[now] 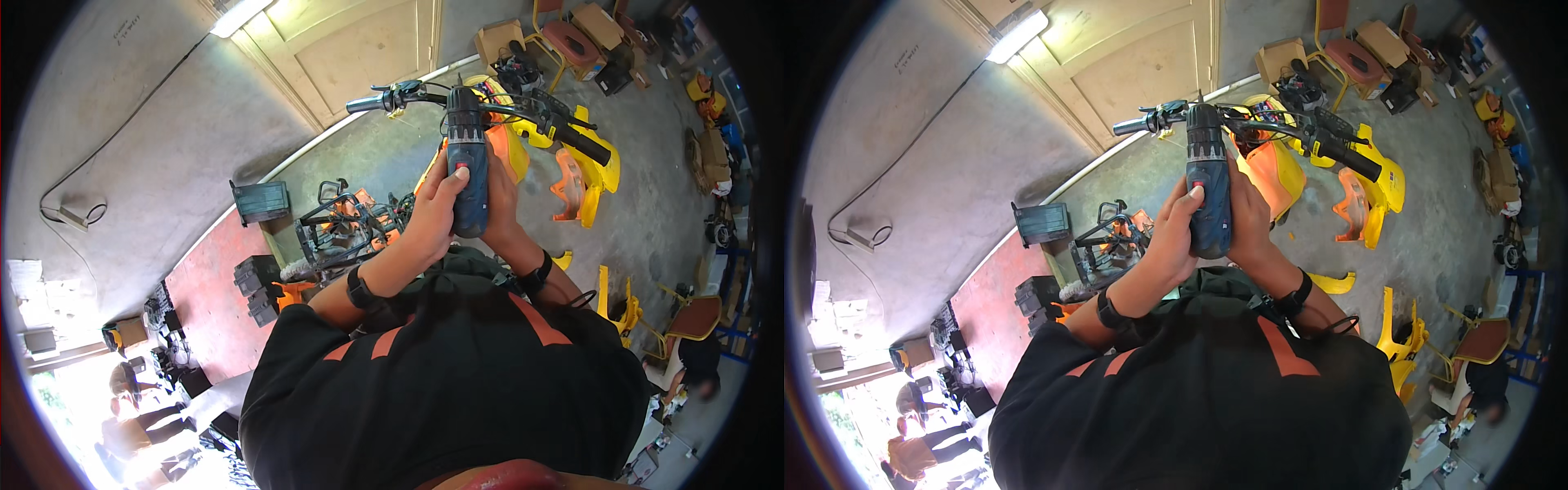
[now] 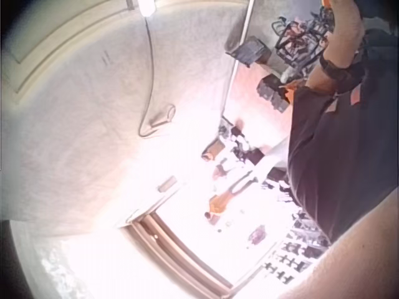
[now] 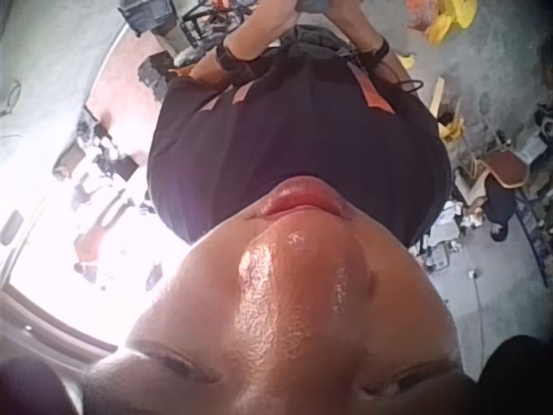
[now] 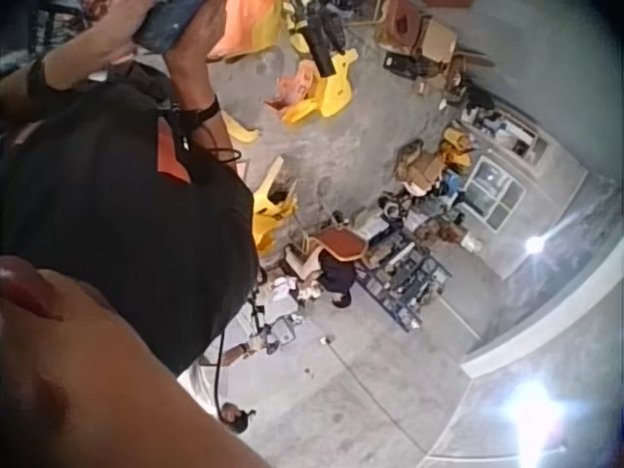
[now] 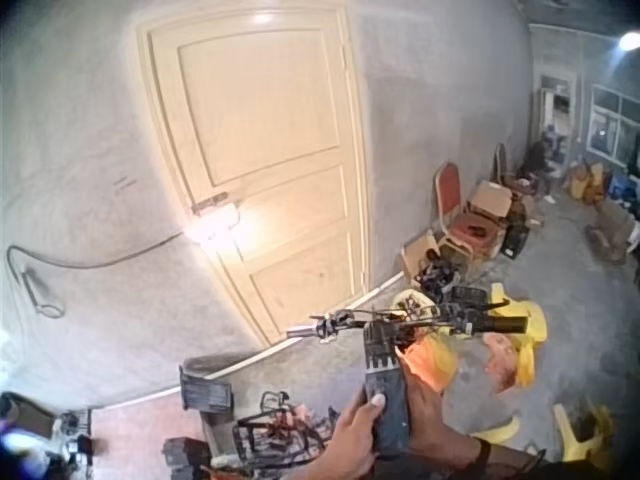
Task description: The recorder is using a power drill to fasten or remove screws and plastic fairing components from a motorcycle.
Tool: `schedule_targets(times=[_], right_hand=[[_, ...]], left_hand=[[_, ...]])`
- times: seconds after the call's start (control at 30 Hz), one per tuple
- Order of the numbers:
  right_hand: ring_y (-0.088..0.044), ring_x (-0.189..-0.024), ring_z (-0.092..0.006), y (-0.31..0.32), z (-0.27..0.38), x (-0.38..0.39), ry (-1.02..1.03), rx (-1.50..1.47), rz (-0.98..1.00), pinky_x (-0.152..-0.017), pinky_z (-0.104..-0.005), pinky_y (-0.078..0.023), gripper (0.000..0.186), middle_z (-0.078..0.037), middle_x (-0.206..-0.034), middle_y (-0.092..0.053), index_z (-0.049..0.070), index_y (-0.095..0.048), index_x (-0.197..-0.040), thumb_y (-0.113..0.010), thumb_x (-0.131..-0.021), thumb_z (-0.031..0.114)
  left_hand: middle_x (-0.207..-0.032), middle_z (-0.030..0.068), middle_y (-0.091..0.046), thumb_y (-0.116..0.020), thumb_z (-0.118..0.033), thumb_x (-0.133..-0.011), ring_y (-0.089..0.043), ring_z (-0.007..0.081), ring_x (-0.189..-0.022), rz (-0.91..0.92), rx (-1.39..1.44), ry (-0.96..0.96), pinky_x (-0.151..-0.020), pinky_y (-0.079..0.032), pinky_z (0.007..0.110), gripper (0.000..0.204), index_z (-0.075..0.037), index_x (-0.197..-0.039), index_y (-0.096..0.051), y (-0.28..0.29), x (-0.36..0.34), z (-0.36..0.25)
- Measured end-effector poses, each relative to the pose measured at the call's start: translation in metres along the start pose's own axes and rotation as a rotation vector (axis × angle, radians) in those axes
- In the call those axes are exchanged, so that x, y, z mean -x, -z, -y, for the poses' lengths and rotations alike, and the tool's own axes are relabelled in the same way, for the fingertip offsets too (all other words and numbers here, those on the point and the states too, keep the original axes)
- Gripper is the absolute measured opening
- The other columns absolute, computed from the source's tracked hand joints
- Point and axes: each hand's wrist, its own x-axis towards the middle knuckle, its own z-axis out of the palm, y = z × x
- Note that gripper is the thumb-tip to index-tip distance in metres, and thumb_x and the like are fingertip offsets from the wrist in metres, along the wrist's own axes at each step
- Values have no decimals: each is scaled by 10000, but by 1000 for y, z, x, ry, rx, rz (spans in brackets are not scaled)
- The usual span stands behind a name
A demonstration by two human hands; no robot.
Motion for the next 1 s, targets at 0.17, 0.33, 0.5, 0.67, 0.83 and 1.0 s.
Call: schedule_targets(times=[0.17,0.33,0.5,0.67,0.83,1.0], right_hand=[[-621,-881,-179,-1,-1,7,-165,-491,27,-750,-309,-509,543,-111,-1039,-624,-9,-469,-1305,-666,-802,54],[-617,-830,-155,2,3,19,-221,-436,97,-742,-285,-509,437,-75,-977,-635,3,-545,-1186,-676,-769,21],[-634,-785,-211,0,15,19,45,-169,99,-708,-300,-513,359,-94,-930,-639,-1,-575,-1126,-673,-788,67],[-642,-794,-227,-4,26,21,0,-202,124,-706,-304,-516,285,-96,-923,-643,19,-602,-1066,-672,-799,92],[-642,-803,-224,-10,39,31,-76,-274,98,-697,-305,-513,258,-83,-903,-645,33,-610,-1048,-669,-806,99],[-642,-795,-240,-18,55,40,-35,-77,210,-683,-305,-512,317,-99,-894,-642,52,-589,-1077,-685,-794,158]], left_hand=[[-1346,151,-483,-344,-390,-968,-445,225,-1262,122,41,-31,-1069,-333,384,610,6,-1430,-305,10,-9,-8],[-1353,183,-481,-293,-504,-949,-433,275,-1276,62,108,-73,-1085,-306,416,709,32,-1414,-310,32,-33,-19],[-1321,179,-517,-303,-519,-950,-491,294,-1231,125,186,-17,-1059,-352,445,664,4,-1354,-381,31,-30,-25],[-1291,183,-541,-321,-529,-951,-521,307,-1208,237,195,-26,-1047,-372,462,630,-19,-1307,-427,35,-21,-30],[-1197,183,-598,-311,-494,-969,-572,304,-1137,286,234,22,-987,-427,439,587,-24,-1293,-445,39,-9,-38],[-1072,159,-626,-304,-446,-985,-608,286,-1030,289,243,64,-919,-464,418,517,-34,-1255,-461,55,0,-41]])
